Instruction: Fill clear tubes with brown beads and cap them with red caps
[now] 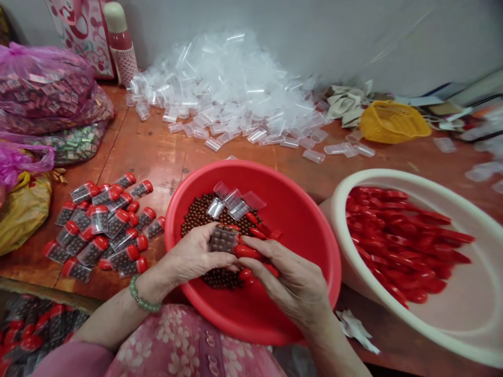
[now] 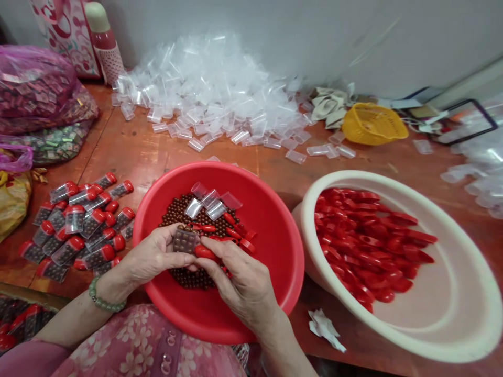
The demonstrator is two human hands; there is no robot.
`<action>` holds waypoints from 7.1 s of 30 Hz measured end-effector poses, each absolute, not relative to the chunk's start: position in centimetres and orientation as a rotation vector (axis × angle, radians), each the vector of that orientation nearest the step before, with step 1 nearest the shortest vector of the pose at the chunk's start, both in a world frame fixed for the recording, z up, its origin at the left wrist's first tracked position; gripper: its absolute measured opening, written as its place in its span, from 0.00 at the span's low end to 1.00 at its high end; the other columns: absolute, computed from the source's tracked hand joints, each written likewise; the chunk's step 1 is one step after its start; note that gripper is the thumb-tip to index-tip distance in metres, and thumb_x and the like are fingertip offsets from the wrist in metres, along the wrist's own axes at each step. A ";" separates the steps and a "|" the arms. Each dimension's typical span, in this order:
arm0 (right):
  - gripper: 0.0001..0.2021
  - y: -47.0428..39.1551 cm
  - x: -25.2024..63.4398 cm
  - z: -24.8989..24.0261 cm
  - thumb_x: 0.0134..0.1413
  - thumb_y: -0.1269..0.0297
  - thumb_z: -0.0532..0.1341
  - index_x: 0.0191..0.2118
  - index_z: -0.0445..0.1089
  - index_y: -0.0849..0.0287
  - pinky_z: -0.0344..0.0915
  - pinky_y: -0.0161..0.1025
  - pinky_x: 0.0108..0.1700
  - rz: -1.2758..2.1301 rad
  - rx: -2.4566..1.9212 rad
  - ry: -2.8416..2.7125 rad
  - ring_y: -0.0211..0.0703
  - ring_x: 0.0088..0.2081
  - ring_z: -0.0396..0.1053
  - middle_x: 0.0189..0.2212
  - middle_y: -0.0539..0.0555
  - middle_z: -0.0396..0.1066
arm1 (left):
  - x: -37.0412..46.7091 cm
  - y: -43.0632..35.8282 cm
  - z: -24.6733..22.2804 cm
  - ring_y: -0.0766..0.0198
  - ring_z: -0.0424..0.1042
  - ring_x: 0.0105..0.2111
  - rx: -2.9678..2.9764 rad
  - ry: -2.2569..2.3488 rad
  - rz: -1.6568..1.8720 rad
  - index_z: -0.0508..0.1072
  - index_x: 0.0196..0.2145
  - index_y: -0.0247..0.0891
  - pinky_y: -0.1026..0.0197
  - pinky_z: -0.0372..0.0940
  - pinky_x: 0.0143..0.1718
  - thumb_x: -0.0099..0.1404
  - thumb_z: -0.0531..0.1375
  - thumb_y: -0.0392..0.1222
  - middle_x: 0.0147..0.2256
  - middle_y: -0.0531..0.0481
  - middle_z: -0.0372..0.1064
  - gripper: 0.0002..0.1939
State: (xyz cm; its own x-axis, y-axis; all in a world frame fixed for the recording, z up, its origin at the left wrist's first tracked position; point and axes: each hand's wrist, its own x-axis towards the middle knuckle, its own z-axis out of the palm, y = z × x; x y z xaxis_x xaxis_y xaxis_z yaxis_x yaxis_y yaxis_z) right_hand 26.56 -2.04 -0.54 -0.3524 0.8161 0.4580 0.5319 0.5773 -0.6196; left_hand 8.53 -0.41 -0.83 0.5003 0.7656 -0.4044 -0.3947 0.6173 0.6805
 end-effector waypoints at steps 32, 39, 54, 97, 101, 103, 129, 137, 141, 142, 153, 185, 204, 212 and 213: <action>0.06 1.6 24.4 1.5 0.51 0.67 0.65 0.37 0.74 0.58 0.71 0.33 0.31 0.980 -1.151 -1.640 0.36 0.28 0.73 0.30 0.51 0.76 | 7.8 -0.3 -1.3 0.70 0.70 0.28 0.704 0.654 0.677 0.69 0.37 0.32 0.68 0.64 0.28 0.55 0.67 0.53 0.30 0.49 0.70 0.23; 0.07 1.7 24.4 1.2 0.51 0.64 0.66 0.38 0.74 0.55 0.72 0.35 0.32 1.055 -1.178 -1.569 0.38 0.30 0.74 0.31 0.50 0.77 | 7.8 -0.3 -1.0 0.70 0.69 0.28 0.743 0.702 0.635 0.67 0.37 0.33 0.66 0.63 0.29 0.54 0.66 0.56 0.31 0.49 0.69 0.24; 0.06 1.3 26.7 1.0 0.54 0.66 0.65 0.39 0.75 0.55 0.70 0.37 0.37 0.873 -1.239 -1.754 0.39 0.33 0.73 0.33 0.51 0.76 | 7.8 -0.2 -1.0 0.72 0.67 0.27 0.732 0.713 0.689 0.67 0.36 0.32 0.66 0.61 0.30 0.58 0.65 0.52 0.31 0.50 0.68 0.20; 0.08 2.6 26.9 2.9 0.56 0.67 0.63 0.42 0.74 0.56 0.70 0.40 0.42 0.773 -1.181 -2.056 0.42 0.38 0.74 0.36 0.53 0.76 | 7.1 0.4 -1.4 0.60 0.77 0.37 0.448 0.439 0.612 0.73 0.43 0.32 0.62 0.70 0.39 0.46 0.59 0.27 0.38 0.42 0.76 0.23; 0.07 2.7 26.8 2.5 0.55 0.66 0.64 0.41 0.74 0.55 0.69 0.40 0.43 0.847 -1.193 -1.986 0.42 0.38 0.73 0.36 0.52 0.77 | 6.9 0.6 -1.6 0.60 0.77 0.38 0.414 0.396 0.604 0.73 0.44 0.30 0.62 0.70 0.40 0.49 0.58 0.28 0.39 0.40 0.77 0.21; 0.07 2.7 26.7 2.3 0.55 0.66 0.64 0.41 0.74 0.55 0.69 0.39 0.43 0.879 -1.201 -1.952 0.41 0.38 0.73 0.35 0.51 0.76 | 6.9 0.7 -1.6 0.60 0.77 0.37 0.400 0.389 0.597 0.72 0.44 0.29 0.62 0.70 0.40 0.51 0.58 0.29 0.38 0.39 0.77 0.20; 0.08 3.9 26.6 2.4 0.56 0.62 0.64 0.40 0.74 0.57 0.70 0.38 0.41 1.078 -1.145 -2.007 0.40 0.36 0.73 0.34 0.52 0.76 | 7.3 0.5 -1.4 0.67 0.74 0.33 0.469 0.523 0.596 0.73 0.38 0.31 0.67 0.68 0.36 0.55 0.67 0.38 0.36 0.43 0.75 0.13; 0.06 4.0 27.0 4.4 0.60 0.64 0.60 0.40 0.72 0.56 0.68 0.37 0.37 0.908 -1.027 -2.326 0.41 0.34 0.72 0.33 0.52 0.74 | 7.4 0.4 -1.6 0.67 0.73 0.31 0.519 0.536 0.596 0.72 0.36 0.30 0.65 0.67 0.35 0.54 0.69 0.44 0.33 0.45 0.73 0.16; 0.07 3.9 27.4 5.4 0.61 0.66 0.57 0.39 0.73 0.56 0.67 0.39 0.35 0.729 -1.048 -2.528 0.43 0.34 0.72 0.34 0.54 0.74 | 7.5 0.3 -1.8 0.67 0.73 0.30 0.513 0.552 0.632 0.72 0.38 0.31 0.65 0.67 0.34 0.53 0.69 0.44 0.33 0.46 0.73 0.19; 0.07 3.9 27.6 5.4 0.61 0.66 0.57 0.40 0.73 0.56 0.67 0.39 0.36 0.696 -1.069 -2.551 0.43 0.34 0.72 0.34 0.54 0.74 | 7.5 0.3 -1.8 0.67 0.73 0.30 0.515 0.555 0.642 0.72 0.39 0.31 0.65 0.67 0.34 0.53 0.69 0.44 0.33 0.47 0.73 0.19; 0.07 0.9 26.0 1.9 0.55 0.64 0.64 0.41 0.73 0.54 0.73 0.38 0.41 0.986 -1.214 -1.547 0.39 0.36 0.75 0.36 0.50 0.78 | 7.6 0.0 -1.5 0.63 0.75 0.38 0.560 0.570 0.702 0.73 0.44 0.33 0.62 0.66 0.43 0.54 0.69 0.43 0.37 0.44 0.75 0.21; 0.23 1.0 23.3 -0.4 0.50 0.58 0.58 0.50 0.58 0.64 0.62 0.45 0.33 -0.163 -1.018 -2.514 0.52 0.31 0.64 0.30 0.59 0.67 | 8.0 -0.3 -1.8 0.69 0.67 0.28 0.517 0.612 0.794 0.72 0.30 0.32 0.64 0.63 0.35 0.48 0.71 0.48 0.26 0.52 0.68 0.19; 0.30 2.2 25.1 -1.1 0.48 0.56 0.66 0.57 0.58 0.57 0.70 0.46 0.38 -0.059 -1.018 -2.255 0.51 0.38 0.73 0.40 0.59 0.72 | 8.5 0.9 -1.5 0.65 0.71 0.38 0.337 0.793 0.976 0.73 0.41 0.33 0.61 0.61 0.43 0.68 0.54 0.54 0.39 0.45 0.74 0.20; 0.33 2.1 24.6 -1.7 0.51 0.55 0.63 0.60 0.55 0.63 0.71 0.50 0.43 -0.008 -0.945 -2.357 0.55 0.44 0.72 0.45 0.65 0.72 | 8.7 1.1 -0.8 0.61 0.75 0.35 0.378 0.734 0.834 0.75 0.42 0.33 0.61 0.65 0.38 0.70 0.49 0.56 0.32 0.45 0.76 0.24; 0.33 2.0 24.5 -1.7 0.50 0.55 0.63 0.59 0.56 0.63 0.71 0.50 0.43 0.021 -0.944 -2.347 0.55 0.44 0.72 0.45 0.65 0.72 | 8.7 1.2 -0.8 0.61 0.75 0.32 0.375 0.723 0.785 0.75 0.41 0.33 0.61 0.66 0.36 0.70 0.47 0.57 0.28 0.46 0.75 0.27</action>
